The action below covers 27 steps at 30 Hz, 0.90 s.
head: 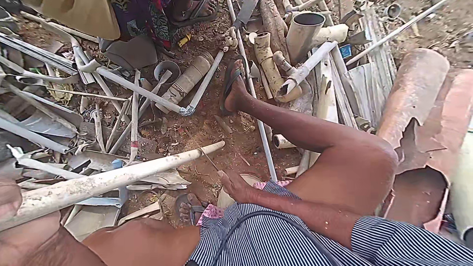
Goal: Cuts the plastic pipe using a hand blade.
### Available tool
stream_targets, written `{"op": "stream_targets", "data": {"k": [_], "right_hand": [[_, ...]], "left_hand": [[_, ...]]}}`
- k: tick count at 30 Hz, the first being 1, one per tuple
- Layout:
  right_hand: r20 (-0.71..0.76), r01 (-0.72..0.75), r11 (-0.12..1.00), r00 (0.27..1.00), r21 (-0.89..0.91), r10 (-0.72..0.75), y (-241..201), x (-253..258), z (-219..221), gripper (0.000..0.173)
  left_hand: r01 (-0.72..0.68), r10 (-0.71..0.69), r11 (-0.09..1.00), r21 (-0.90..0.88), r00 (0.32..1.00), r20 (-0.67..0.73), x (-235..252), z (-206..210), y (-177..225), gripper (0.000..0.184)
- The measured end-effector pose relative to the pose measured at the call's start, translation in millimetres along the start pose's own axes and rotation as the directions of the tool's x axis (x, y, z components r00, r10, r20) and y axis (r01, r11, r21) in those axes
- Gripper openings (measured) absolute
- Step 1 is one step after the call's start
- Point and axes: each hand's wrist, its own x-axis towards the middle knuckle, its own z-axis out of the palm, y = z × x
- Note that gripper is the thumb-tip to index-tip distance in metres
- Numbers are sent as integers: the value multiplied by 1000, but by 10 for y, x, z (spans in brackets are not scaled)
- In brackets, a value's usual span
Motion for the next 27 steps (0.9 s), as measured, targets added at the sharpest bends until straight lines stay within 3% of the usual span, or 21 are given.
{"op": "stream_targets", "data": {"k": [2, 4, 5, 7, 9, 11, 13, 15, 18, 19, 21, 22, 24, 26, 27], "right_hand": [[-53, 74, 997, 996, 16, -73, 68, 95, 29, 49], [-13, -191, 981, 981, 22, 191, -18, 136, -153, 53], [11, -340, 940, 940, 20, 340, 45, 178, -237, 55], [29, -453, 892, 891, 10, 452, 450, 325, -217, 57], [64, -378, 925, 925, 32, 375, 496, 312, -150, 57], [50, -158, 987, 986, 28, 157, 270, 204, -90, 56], [24, 2, 1000, 1000, 6, -2, 150, 166, -61, 54], [2, -70, 998, 998, -6, 70, 263, 230, -72, 56], [36, -407, 911, 914, 68, 405, 664, 377, -108, 57], [48, -423, 900, 906, 103, 420, 670, 369, -110, 56], [66, -283, 947, 959, 151, 276, 433, 227, -34, 55], [29, -121, 981, 993, 151, 118, 278, 157, 18, 53], [-46, 165, 982, 986, 91, -161, 48, 115, 83, 51], [-73, 136, 988, 989, 67, -131, 118, 175, 92, 51], [-56, -14, 996, 998, 88, 19, 261, 249, 51, 53]], "left_hand": [[23, -23, 999, -38, 1000, -1, 22, 14, 17, 22], [17, -20, 986, -166, 1000, -21, 65, 92, 33, 26], [21, -24, 977, -214, 1000, -13, 67, 119, 43, 28], [30, -28, 965, -259, 1000, 9, 71, 209, 54, 27], [-9, 10, 973, -232, 1000, 3, 62, 245, 31, 27], [-30, 33, 982, -188, 999, 10, 61, 199, 13, 25], [-47, 51, 989, -138, 998, 21, 71, 231, 27, 22], [-78, 75, 990, -114, 997, -36, 41, 423, 111, 28], [-144, 139, 984, -105, 988, -61, 8, 628, 188, 31], [-160, 156, 983, -94, 986, -52, 8, 684, 205, 30], [-157, 154, 986, -60, 987, -50, -26, 685, 206, 30], [-148, 146, 988, -51, 988, -51, -37, 633, 173, 31], [-130, 129, 990, -50, 991, -36, -34, 544, 131, 30], [-130, 125, 989, -75, 990, -71, -2, 766, 265, 32], [-128, 118, 988, -89, 987, -113, 0, 881, 330, 32]]}}
